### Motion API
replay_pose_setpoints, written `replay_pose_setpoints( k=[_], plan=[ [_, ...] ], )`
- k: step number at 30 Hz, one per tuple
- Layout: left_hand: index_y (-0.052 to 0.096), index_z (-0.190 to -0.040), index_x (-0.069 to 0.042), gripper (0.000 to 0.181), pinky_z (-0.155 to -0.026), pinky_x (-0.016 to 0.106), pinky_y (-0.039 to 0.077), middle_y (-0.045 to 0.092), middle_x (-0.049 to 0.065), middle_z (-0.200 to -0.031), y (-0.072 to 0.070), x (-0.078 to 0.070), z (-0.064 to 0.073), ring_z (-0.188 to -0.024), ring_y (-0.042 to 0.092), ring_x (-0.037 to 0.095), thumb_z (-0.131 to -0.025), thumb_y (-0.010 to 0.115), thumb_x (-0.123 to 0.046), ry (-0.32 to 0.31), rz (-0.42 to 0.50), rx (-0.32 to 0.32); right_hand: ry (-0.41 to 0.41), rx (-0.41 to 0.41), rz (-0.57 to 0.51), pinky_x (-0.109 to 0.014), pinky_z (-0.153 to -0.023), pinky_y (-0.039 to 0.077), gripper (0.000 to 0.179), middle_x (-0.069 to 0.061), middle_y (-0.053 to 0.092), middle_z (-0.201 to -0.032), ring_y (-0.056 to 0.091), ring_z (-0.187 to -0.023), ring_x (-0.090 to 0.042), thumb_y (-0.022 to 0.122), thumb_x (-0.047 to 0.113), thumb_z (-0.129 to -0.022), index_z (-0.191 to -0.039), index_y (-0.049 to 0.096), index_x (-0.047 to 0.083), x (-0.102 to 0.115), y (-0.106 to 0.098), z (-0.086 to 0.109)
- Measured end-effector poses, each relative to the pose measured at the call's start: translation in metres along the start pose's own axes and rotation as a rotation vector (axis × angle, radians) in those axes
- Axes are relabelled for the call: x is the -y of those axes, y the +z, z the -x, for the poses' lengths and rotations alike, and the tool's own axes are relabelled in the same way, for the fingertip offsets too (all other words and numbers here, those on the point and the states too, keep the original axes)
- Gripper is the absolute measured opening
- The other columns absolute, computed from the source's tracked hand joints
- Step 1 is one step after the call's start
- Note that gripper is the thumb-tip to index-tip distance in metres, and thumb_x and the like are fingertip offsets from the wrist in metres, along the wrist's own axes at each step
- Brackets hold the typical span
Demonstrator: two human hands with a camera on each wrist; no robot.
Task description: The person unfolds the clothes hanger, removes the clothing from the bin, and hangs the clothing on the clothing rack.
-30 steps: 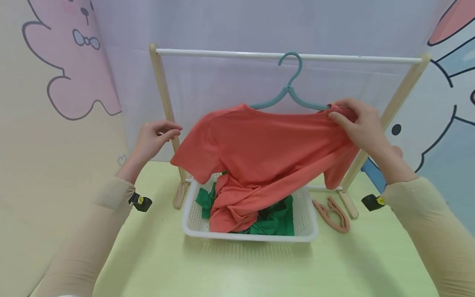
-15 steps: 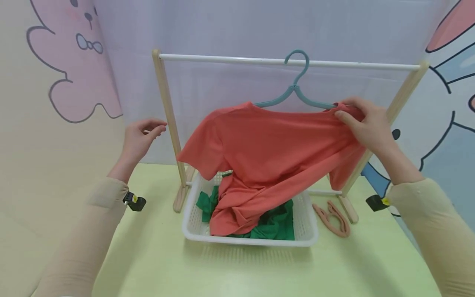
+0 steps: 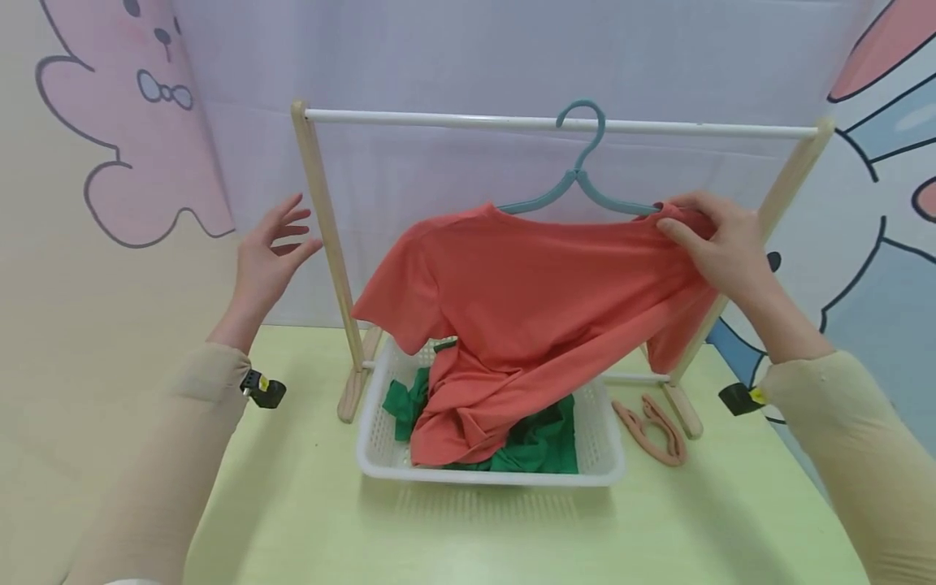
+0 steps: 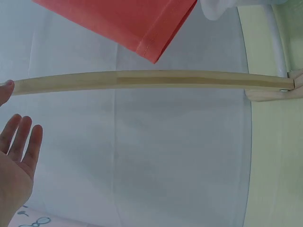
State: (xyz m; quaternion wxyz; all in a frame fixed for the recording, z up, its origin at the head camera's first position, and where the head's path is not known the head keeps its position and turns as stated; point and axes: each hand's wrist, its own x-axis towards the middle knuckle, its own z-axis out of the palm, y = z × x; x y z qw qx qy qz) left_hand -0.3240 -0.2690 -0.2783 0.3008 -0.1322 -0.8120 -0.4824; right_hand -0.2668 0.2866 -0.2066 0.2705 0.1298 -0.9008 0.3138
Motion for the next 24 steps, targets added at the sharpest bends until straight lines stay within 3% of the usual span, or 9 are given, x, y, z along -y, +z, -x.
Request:
replay_pose_setpoints(
  k=[7, 15, 20, 24],
  plan=[
    [0.026, -0.154, -0.042, 0.087, -0.093, 0.013, 0.051, 0.047, 0.007, -0.152, 0.002, -0.007, -0.004, -0.125, 0.058, 0.015, -0.089, 0.073, -0.011, -0.017, 0.033, 0.076, 0.007, 0.014, 0.029, 0.0, -0.072, 0.04, 0.042, -0.006, 0.062, -0.113, 0.053, -0.087, 0.003, 0.059, 0.044, -0.096, -0.13, 0.062, 0.018, 0.006, 0.0, -0.008],
    [0.017, -0.156, -0.044, 0.09, -0.104, 0.034, 0.051, 0.045, 0.011, -0.153, 0.007, -0.01, -0.01, -0.129, 0.056, 0.024, -0.091, 0.072, -0.015, -0.051, 0.048, 0.133, -0.003, 0.009, 0.044, 0.0, -0.072, 0.039, 0.041, -0.009, 0.062, -0.115, 0.052, -0.088, 0.001, 0.059, 0.042, -0.097, -0.129, 0.063, 0.017, 0.006, 0.001, -0.008],
    [0.02, -0.156, -0.041, 0.086, -0.097, 0.022, 0.053, 0.054, 0.011, -0.143, 0.01, -0.006, -0.01, -0.114, 0.06, 0.007, -0.092, 0.07, -0.013, -0.052, 0.064, 0.159, -0.01, 0.013, 0.048, 0.0, -0.072, 0.039, 0.041, -0.009, 0.062, -0.114, 0.052, -0.089, 0.001, 0.059, 0.042, -0.097, -0.129, 0.063, 0.017, 0.005, 0.002, -0.007],
    [0.036, -0.154, -0.025, 0.07, -0.083, 0.011, 0.053, 0.066, -0.004, -0.123, 0.012, -0.002, -0.007, -0.1, 0.062, -0.004, -0.093, 0.067, -0.007, -0.022, 0.145, 0.161, -0.024, 0.016, 0.054, -0.001, -0.073, 0.038, 0.041, -0.01, 0.062, -0.115, 0.051, -0.09, -0.001, 0.059, 0.042, -0.097, -0.129, 0.063, 0.017, 0.005, 0.004, -0.009]
  ],
)
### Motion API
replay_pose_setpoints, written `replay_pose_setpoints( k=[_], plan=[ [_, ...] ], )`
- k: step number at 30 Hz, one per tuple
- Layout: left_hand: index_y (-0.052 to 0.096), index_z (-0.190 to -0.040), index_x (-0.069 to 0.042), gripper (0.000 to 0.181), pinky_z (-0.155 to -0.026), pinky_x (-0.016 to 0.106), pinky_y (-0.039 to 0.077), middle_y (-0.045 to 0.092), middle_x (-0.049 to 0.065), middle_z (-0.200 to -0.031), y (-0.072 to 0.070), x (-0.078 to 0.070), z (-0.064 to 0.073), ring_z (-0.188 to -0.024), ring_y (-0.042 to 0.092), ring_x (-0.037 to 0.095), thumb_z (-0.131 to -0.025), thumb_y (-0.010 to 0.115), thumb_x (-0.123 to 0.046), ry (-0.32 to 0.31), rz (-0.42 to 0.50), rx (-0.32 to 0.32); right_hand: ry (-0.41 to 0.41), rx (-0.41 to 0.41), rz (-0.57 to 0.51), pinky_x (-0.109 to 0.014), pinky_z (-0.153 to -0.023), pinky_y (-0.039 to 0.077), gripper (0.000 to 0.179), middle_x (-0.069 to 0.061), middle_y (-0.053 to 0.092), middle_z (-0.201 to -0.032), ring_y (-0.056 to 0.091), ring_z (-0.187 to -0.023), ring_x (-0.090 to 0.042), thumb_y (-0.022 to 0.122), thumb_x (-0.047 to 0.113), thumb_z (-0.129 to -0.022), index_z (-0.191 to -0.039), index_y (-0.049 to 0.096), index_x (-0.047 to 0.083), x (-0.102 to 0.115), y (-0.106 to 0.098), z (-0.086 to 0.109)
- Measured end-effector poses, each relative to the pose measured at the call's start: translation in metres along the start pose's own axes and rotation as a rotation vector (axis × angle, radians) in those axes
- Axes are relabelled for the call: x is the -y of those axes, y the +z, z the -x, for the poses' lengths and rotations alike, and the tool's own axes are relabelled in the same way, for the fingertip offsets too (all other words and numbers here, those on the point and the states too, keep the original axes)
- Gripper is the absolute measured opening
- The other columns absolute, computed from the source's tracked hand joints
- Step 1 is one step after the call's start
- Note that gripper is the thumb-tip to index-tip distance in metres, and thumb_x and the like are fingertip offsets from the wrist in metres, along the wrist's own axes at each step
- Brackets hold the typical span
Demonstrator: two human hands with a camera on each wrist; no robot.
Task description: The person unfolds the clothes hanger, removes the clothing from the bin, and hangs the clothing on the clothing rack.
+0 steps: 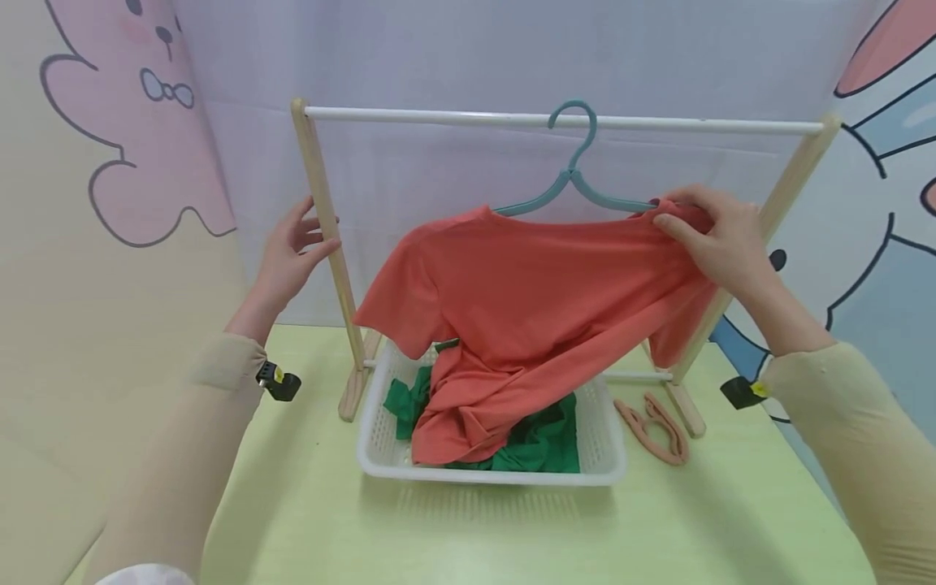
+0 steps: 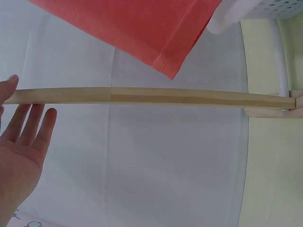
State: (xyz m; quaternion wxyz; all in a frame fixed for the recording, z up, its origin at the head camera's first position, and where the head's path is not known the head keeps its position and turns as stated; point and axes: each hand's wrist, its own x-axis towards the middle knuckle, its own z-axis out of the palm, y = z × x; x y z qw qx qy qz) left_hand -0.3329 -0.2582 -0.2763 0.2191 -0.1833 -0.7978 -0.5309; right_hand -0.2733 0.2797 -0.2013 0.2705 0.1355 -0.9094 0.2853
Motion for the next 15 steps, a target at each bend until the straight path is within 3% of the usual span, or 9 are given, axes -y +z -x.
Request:
replay_pose_setpoints(
  k=[3, 8, 11, 15],
  plan=[
    [0.043, -0.149, -0.015, 0.058, -0.078, 0.01, 0.054, 0.068, -0.009, -0.115, 0.0004, 0.0027, 0.0032, -0.096, 0.064, -0.005, -0.095, 0.063, -0.004, -0.005, 0.054, 0.011, -0.003, 0.009, 0.006, -0.001, -0.072, 0.038, 0.041, -0.01, 0.063, -0.116, 0.051, -0.09, -0.004, 0.059, 0.042, -0.097, -0.129, 0.063, 0.016, -0.0001, 0.0008, -0.0002],
    [0.043, -0.148, -0.015, 0.054, -0.077, 0.012, 0.055, 0.066, 0.012, -0.124, 0.0034, 0.0041, 0.0039, -0.097, 0.065, -0.003, -0.097, 0.061, -0.008, -0.019, 0.057, 0.017, 0.002, 0.017, 0.005, 0.001, -0.071, 0.039, 0.04, -0.011, 0.064, -0.116, 0.053, -0.085, 0.001, 0.059, 0.042, -0.097, -0.129, 0.063, 0.017, -0.0009, 0.0002, 0.0008],
    [0.042, -0.149, -0.016, 0.055, -0.077, 0.011, 0.055, 0.064, 0.017, -0.127, 0.0045, 0.0031, 0.0027, -0.097, 0.064, -0.003, -0.098, 0.06, -0.01, -0.021, 0.037, 0.018, -0.001, 0.012, 0.005, 0.0, -0.072, 0.039, 0.04, -0.01, 0.064, -0.115, 0.052, -0.085, 0.004, 0.059, 0.042, -0.097, -0.128, 0.063, 0.017, -0.0015, -0.0003, 0.0012],
    [0.041, -0.149, -0.016, 0.057, -0.077, 0.011, 0.055, 0.066, 0.008, -0.123, 0.0024, 0.0025, 0.0013, -0.096, 0.064, -0.004, -0.097, 0.062, -0.011, -0.029, 0.036, 0.026, 0.0, -0.006, 0.005, -0.001, -0.073, 0.038, 0.041, -0.01, 0.063, -0.115, 0.051, -0.087, 0.004, 0.059, 0.042, -0.097, -0.128, 0.063, 0.016, -0.0008, 0.001, 0.0013]
  ],
)
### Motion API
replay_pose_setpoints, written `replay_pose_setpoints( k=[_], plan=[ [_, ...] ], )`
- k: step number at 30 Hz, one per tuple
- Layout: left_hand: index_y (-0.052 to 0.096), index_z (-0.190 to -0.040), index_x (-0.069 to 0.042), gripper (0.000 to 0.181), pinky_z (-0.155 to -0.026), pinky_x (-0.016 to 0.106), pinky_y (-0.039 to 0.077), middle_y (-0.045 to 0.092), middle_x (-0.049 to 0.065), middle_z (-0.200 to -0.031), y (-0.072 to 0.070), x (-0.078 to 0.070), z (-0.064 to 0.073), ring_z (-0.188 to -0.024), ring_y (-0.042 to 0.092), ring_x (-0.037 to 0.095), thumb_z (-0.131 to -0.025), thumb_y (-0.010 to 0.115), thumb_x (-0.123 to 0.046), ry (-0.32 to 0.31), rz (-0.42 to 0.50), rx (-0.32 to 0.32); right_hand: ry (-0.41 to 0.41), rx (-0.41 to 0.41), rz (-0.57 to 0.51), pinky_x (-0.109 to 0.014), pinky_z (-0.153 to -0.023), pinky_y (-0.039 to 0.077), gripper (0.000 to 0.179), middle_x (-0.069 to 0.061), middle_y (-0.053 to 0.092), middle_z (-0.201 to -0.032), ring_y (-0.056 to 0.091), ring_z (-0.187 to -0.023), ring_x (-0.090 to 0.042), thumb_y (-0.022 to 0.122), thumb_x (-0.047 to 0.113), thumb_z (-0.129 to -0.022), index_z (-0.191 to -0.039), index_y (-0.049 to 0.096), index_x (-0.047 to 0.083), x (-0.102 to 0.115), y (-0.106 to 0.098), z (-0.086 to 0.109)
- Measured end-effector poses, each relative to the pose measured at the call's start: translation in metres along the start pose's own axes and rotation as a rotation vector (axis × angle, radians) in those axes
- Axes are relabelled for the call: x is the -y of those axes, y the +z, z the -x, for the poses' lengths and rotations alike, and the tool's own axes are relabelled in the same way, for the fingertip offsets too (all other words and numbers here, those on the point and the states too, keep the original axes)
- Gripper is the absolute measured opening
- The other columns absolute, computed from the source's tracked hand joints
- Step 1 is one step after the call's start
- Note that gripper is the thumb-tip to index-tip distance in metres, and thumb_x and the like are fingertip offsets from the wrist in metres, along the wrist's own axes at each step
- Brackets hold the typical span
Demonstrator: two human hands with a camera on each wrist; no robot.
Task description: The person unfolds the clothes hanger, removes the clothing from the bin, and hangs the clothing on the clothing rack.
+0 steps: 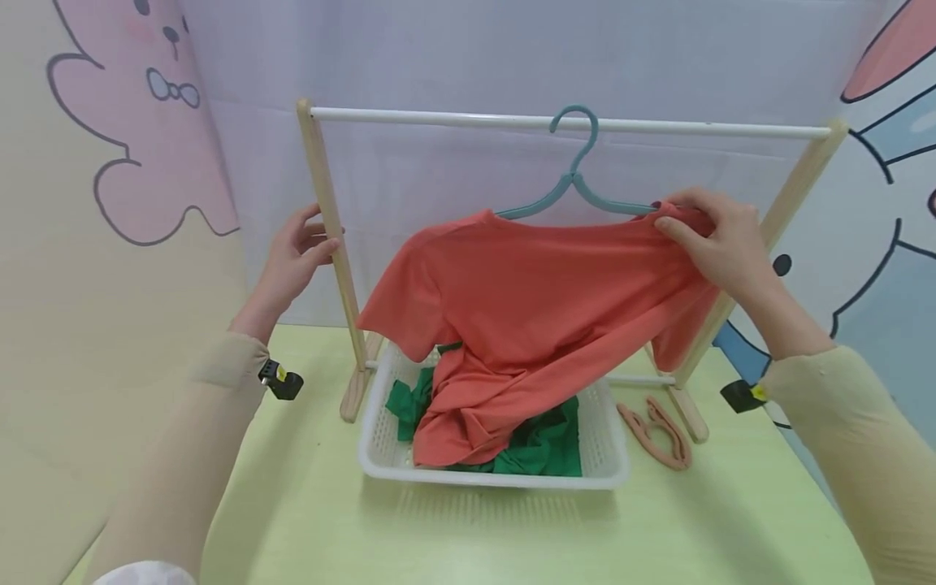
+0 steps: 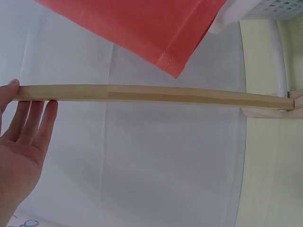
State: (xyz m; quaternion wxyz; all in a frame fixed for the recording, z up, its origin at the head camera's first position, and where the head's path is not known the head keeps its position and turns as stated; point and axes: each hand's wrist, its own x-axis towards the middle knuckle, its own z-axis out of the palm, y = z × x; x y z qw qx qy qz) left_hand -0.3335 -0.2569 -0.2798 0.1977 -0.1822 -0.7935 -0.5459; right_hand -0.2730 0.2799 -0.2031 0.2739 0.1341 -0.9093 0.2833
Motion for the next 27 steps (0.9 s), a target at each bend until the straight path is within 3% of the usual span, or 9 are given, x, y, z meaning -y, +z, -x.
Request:
replay_pose_setpoints(
  k=[4, 7, 11, 17, 23, 27],
  plan=[
    [0.041, -0.149, -0.016, 0.057, -0.076, 0.012, 0.055, 0.066, -0.01, -0.111, -0.001, -0.001, -0.003, -0.094, 0.064, -0.004, -0.096, 0.062, -0.009, -0.011, 0.03, 0.014, -0.004, -0.035, 0.006, -0.001, -0.073, 0.037, 0.041, -0.011, 0.064, -0.115, 0.049, -0.087, 0.005, 0.06, 0.041, -0.097, -0.127, 0.063, 0.015, 0.0, 0.001, -0.001],
    [0.04, -0.148, -0.015, 0.057, -0.076, 0.012, 0.055, 0.063, -0.015, -0.107, -0.004, 0.0, -0.004, -0.094, 0.063, -0.004, -0.096, 0.063, -0.01, -0.027, 0.035, 0.033, -0.008, -0.053, 0.019, -0.001, -0.072, 0.036, 0.04, -0.012, 0.065, -0.115, 0.049, -0.089, 0.001, 0.06, 0.041, -0.097, -0.127, 0.064, 0.014, 0.001, 0.003, -0.002],
    [0.04, -0.147, -0.015, 0.056, -0.076, 0.013, 0.055, 0.063, -0.015, -0.107, -0.007, 0.0, -0.006, -0.094, 0.063, -0.005, -0.096, 0.064, -0.012, -0.044, 0.017, 0.044, 0.013, -0.052, 0.013, 0.0, -0.072, 0.037, 0.041, -0.012, 0.064, -0.117, 0.051, -0.09, -0.002, 0.059, 0.041, -0.097, -0.129, 0.062, 0.015, 0.001, 0.003, -0.004],
    [0.042, -0.144, -0.015, 0.052, -0.074, 0.014, 0.056, 0.065, -0.014, -0.103, -0.007, 0.002, -0.008, -0.093, 0.064, -0.005, -0.096, 0.063, -0.011, -0.032, 0.018, 0.051, 0.024, -0.066, -0.023, 0.0, -0.074, 0.04, 0.037, -0.013, 0.065, -0.121, 0.052, -0.086, 0.011, 0.059, 0.038, -0.097, -0.133, 0.062, 0.027, 0.001, 0.001, -0.004],
    [0.046, -0.143, -0.018, 0.054, -0.071, 0.016, 0.057, 0.063, -0.015, -0.098, -0.007, 0.005, -0.011, -0.092, 0.065, -0.001, -0.093, 0.067, -0.01, -0.072, 0.029, 0.014, -0.043, -0.138, 0.007, -0.009, -0.078, 0.035, 0.033, -0.014, 0.067, -0.122, 0.044, -0.102, -0.002, 0.06, 0.032, -0.098, -0.13, 0.066, 0.028, 0.001, 0.005, -0.005],
    [0.047, -0.141, -0.015, 0.054, -0.071, 0.015, 0.057, 0.063, -0.015, -0.097, -0.007, 0.006, -0.01, -0.091, 0.064, -0.002, -0.092, 0.069, -0.011, -0.097, 0.012, 0.0, -0.089, -0.157, 0.008, -0.025, -0.086, 0.035, 0.031, -0.016, 0.069, -0.12, 0.045, -0.104, -0.011, 0.062, 0.026, -0.098, -0.128, 0.068, 0.021, 0.0, 0.011, -0.006]
  ],
)
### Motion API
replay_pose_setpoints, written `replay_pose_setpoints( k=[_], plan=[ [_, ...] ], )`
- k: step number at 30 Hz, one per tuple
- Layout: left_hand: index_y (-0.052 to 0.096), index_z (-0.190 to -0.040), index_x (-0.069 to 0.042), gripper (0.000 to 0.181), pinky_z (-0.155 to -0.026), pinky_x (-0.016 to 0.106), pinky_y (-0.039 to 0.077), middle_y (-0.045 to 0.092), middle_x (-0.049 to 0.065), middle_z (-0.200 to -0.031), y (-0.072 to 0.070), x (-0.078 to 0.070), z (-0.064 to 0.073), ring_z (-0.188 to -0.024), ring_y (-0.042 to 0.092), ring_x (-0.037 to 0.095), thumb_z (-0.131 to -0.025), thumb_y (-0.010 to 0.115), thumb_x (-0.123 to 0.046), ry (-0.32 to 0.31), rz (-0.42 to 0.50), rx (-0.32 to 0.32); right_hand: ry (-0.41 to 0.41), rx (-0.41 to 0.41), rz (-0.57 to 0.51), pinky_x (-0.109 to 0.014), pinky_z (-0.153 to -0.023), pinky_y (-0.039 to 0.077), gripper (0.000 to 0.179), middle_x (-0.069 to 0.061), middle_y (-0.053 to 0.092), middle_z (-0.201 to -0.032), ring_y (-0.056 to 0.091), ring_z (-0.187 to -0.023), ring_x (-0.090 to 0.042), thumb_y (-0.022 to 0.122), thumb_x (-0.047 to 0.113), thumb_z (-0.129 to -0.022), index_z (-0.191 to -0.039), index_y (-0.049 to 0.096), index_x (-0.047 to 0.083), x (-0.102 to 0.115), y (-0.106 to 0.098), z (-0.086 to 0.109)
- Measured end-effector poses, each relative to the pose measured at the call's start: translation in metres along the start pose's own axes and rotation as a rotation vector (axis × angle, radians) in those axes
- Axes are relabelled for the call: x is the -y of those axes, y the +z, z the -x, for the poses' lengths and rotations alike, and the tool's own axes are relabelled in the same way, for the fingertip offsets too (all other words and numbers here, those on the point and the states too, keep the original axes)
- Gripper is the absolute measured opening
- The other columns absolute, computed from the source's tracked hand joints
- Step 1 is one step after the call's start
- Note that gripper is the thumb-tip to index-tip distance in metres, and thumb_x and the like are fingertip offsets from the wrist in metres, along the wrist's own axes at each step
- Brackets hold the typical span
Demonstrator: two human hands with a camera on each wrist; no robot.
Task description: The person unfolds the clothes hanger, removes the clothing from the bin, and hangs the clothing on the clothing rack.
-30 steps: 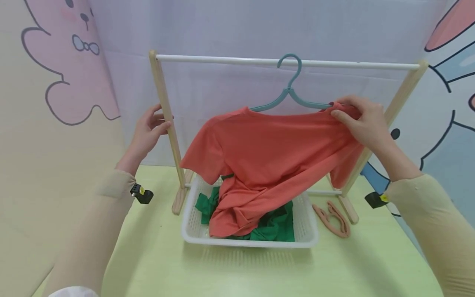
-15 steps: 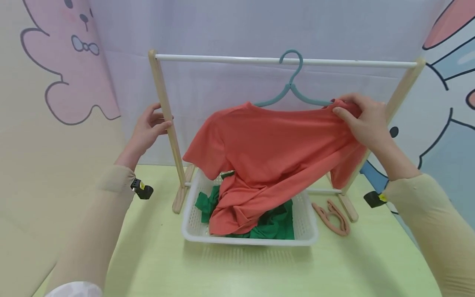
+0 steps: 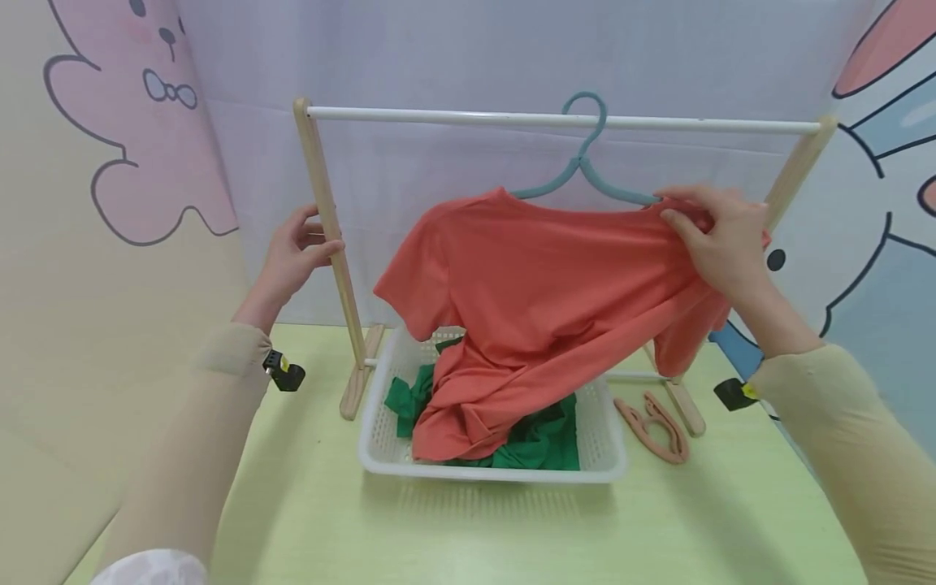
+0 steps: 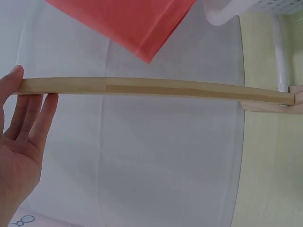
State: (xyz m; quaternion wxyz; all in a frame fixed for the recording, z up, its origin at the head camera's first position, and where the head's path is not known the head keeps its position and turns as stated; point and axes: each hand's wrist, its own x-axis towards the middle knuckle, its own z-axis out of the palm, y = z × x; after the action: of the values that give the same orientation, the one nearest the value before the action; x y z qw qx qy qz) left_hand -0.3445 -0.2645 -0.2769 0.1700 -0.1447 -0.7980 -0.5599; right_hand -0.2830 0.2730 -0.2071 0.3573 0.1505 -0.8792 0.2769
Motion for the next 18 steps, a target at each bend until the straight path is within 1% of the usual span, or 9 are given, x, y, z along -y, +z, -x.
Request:
replay_pose_setpoints(
  k=[2, 4, 7, 11, 12, 13, 14, 15, 18],
  plan=[
    [0.047, -0.141, -0.016, 0.053, -0.071, 0.015, 0.057, 0.063, -0.015, -0.099, 0.0, 0.0, 0.0, -0.091, 0.063, -0.003, -0.093, 0.069, -0.012, -0.009, -0.022, -0.001, -0.026, 0.009, 0.004, -0.038, -0.093, 0.033, 0.03, -0.018, 0.069, -0.118, 0.048, -0.104, -0.019, 0.063, 0.022, -0.097, -0.126, 0.069, 0.017, -0.001, 0.002, 0.001],
    [0.046, -0.143, -0.016, 0.054, -0.072, 0.014, 0.057, 0.063, -0.014, -0.101, 0.0, -0.001, 0.0, -0.091, 0.063, -0.004, -0.093, 0.068, -0.014, -0.014, -0.043, 0.004, -0.027, 0.027, 0.021, -0.049, -0.096, 0.03, 0.03, -0.02, 0.069, -0.116, 0.049, -0.105, -0.028, 0.064, 0.019, -0.096, -0.126, 0.068, 0.013, -0.003, 0.003, 0.003],
    [0.045, -0.144, -0.017, 0.055, -0.073, 0.014, 0.056, 0.063, -0.012, -0.103, 0.001, -0.002, 0.0, -0.092, 0.063, -0.005, -0.094, 0.067, -0.017, -0.021, -0.054, 0.012, 0.031, 0.075, 0.049, -0.06, -0.102, 0.025, 0.032, -0.021, 0.066, -0.117, 0.048, -0.111, -0.037, 0.062, 0.024, -0.098, -0.128, 0.066, 0.014, -0.006, 0.003, 0.007],
    [0.044, -0.145, -0.016, 0.057, -0.073, 0.014, 0.057, 0.064, -0.011, -0.103, 0.002, -0.004, -0.002, -0.091, 0.064, -0.004, -0.094, 0.068, -0.017, -0.02, -0.05, 0.016, 0.117, 0.118, 0.04, -0.066, -0.112, 0.019, 0.035, -0.023, 0.062, -0.122, 0.046, -0.12, -0.041, 0.057, 0.03, -0.1, -0.13, 0.064, 0.015, -0.012, 0.002, 0.01],
    [0.044, -0.145, -0.017, 0.057, -0.073, 0.014, 0.057, 0.064, -0.011, -0.103, 0.002, -0.004, -0.003, -0.09, 0.064, -0.004, -0.094, 0.068, -0.017, -0.019, -0.053, 0.016, 0.131, 0.124, 0.039, -0.066, -0.112, 0.021, 0.035, -0.022, 0.062, -0.123, 0.047, -0.121, -0.041, 0.056, 0.032, -0.1, -0.131, 0.063, 0.015, -0.014, 0.001, 0.01],
    [0.044, -0.145, -0.017, 0.056, -0.073, 0.014, 0.057, 0.064, -0.011, -0.103, 0.002, -0.005, -0.004, -0.09, 0.064, -0.004, -0.094, 0.068, -0.018, -0.018, -0.053, 0.014, 0.141, 0.129, 0.032, -0.066, -0.113, 0.02, 0.036, -0.023, 0.061, -0.125, 0.046, -0.122, -0.041, 0.055, 0.032, -0.101, -0.131, 0.063, 0.015, -0.016, 0.0, 0.009],
    [0.044, -0.145, -0.018, 0.056, -0.073, 0.014, 0.057, 0.064, -0.011, -0.103, 0.003, -0.005, -0.004, -0.09, 0.064, -0.004, -0.094, 0.068, -0.018, -0.016, -0.054, 0.014, 0.155, 0.135, 0.035, -0.065, -0.113, 0.025, 0.036, -0.022, 0.06, -0.126, 0.047, -0.123, -0.041, 0.054, 0.034, -0.101, -0.132, 0.062, 0.016, -0.018, 0.0, 0.009],
    [0.044, -0.145, -0.018, 0.056, -0.074, 0.014, 0.057, 0.064, -0.012, -0.103, 0.003, -0.005, -0.005, -0.09, 0.064, -0.004, -0.094, 0.068, -0.018, -0.016, -0.055, 0.014, 0.164, 0.141, 0.035, -0.064, -0.112, 0.026, 0.037, -0.022, 0.06, -0.127, 0.047, -0.123, -0.041, 0.054, 0.034, -0.101, -0.132, 0.062, 0.016, -0.019, -0.001, 0.009],
    [0.044, -0.145, -0.019, 0.055, -0.074, 0.015, 0.057, 0.063, -0.013, -0.102, 0.004, -0.006, -0.005, -0.091, 0.063, -0.004, -0.095, 0.067, -0.019, -0.022, -0.063, 0.009, 0.185, 0.158, 0.052, -0.062, -0.101, 0.04, 0.039, -0.021, 0.058, -0.13, 0.048, -0.123, -0.04, 0.051, 0.037, -0.102, -0.135, 0.059, 0.018, -0.022, -0.003, 0.008]
  ],
)
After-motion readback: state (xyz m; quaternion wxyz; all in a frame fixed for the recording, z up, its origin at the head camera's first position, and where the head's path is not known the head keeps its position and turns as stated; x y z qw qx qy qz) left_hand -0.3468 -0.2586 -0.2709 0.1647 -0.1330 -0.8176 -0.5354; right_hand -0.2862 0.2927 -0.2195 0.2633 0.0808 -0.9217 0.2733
